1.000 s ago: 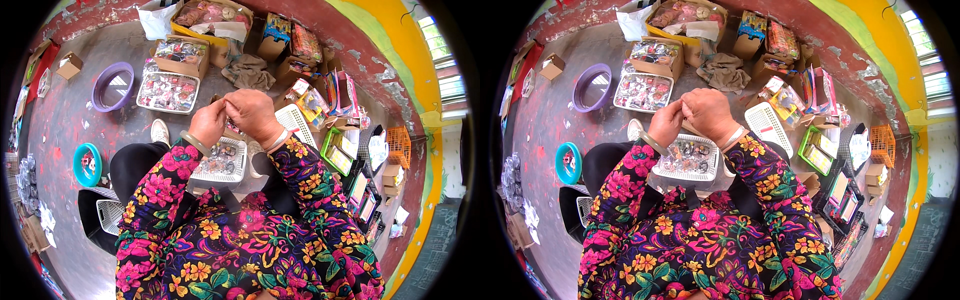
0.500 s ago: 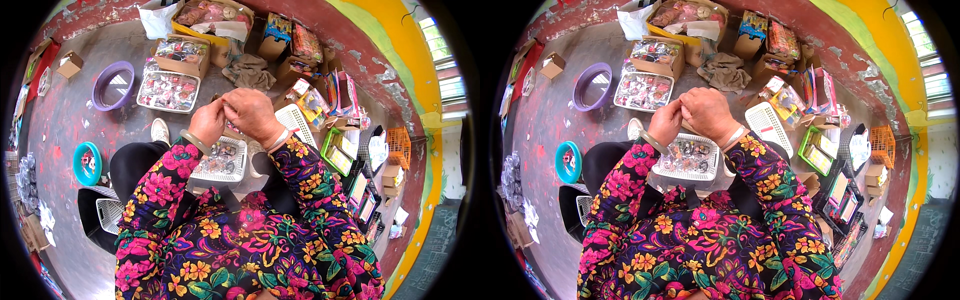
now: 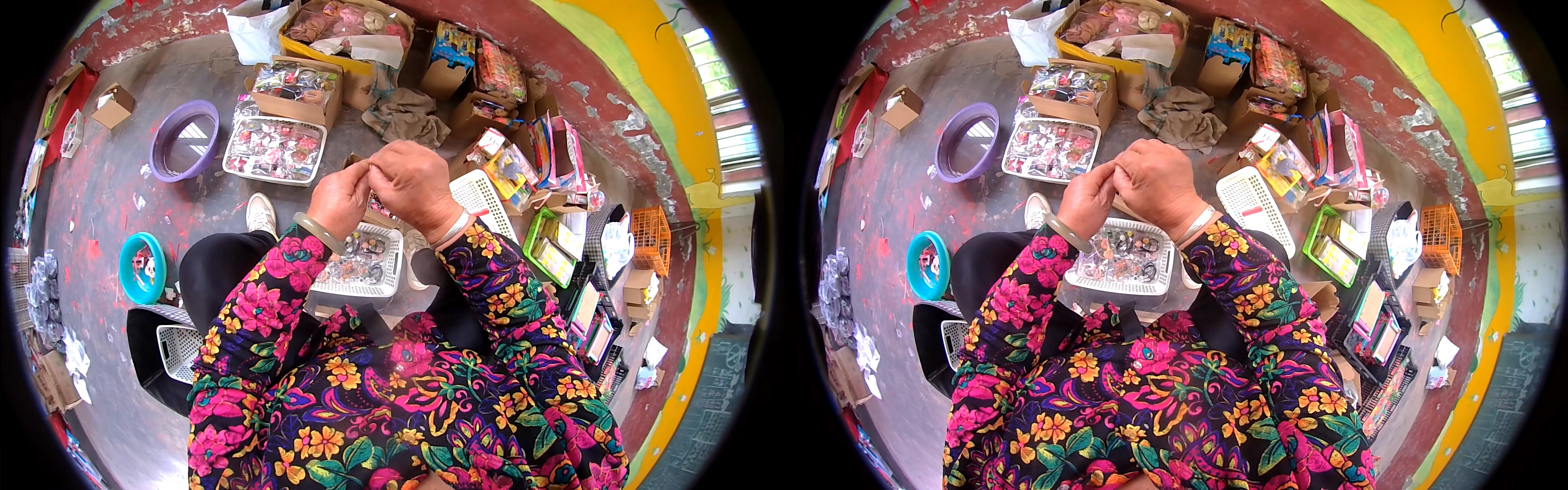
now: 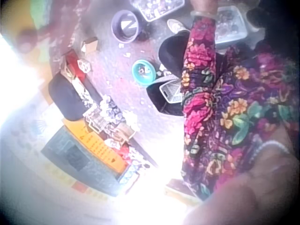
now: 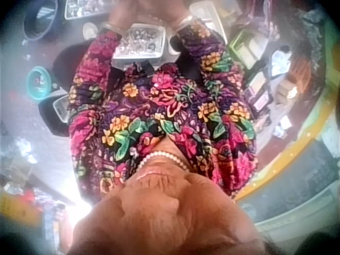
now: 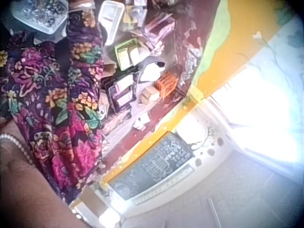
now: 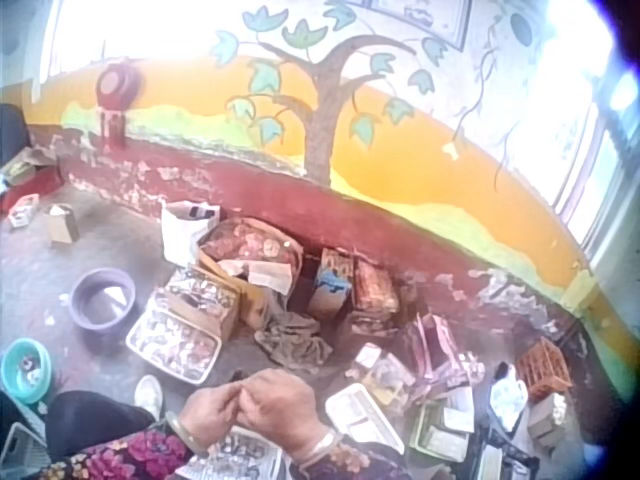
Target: The person sits on the floor and picks up small jewelry items, such as rings and earrings, from a white basket. They place each item into a small clear plastic bag and seal it. The person then places the packaged items into a cardboard box.
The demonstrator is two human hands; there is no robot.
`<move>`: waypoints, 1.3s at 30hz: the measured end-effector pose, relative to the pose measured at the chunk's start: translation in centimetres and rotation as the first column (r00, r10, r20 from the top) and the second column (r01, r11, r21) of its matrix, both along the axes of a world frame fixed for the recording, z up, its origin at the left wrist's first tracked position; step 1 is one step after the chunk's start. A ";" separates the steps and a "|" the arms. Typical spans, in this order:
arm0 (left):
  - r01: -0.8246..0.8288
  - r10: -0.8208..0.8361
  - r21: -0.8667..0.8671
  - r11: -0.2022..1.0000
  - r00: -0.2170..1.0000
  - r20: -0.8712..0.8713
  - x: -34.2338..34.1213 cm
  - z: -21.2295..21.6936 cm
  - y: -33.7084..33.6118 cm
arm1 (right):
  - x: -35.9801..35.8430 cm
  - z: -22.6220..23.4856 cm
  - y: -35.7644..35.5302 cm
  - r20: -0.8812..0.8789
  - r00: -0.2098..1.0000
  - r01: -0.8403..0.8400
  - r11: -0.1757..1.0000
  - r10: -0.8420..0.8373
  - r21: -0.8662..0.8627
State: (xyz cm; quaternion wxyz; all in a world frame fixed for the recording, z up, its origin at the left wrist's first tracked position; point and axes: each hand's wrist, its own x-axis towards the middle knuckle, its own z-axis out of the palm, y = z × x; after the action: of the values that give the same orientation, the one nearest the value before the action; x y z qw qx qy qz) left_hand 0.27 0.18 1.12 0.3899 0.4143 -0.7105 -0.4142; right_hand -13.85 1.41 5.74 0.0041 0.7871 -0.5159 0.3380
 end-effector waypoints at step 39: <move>0.328 0.271 0.707 0.627 0.759 -0.593 1.8 1.3 -1.4 | -13.7 -5.7 -7.3 0.283 0.794 0.255 0.718 -0.538 0.648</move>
State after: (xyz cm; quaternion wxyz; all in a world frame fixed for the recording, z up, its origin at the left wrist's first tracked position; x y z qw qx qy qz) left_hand 2.12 -1.18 2.38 0.3853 0.3573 -0.2845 -0.8019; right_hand -27.54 -5.88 0.03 -0.2808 0.5147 -0.7404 0.3287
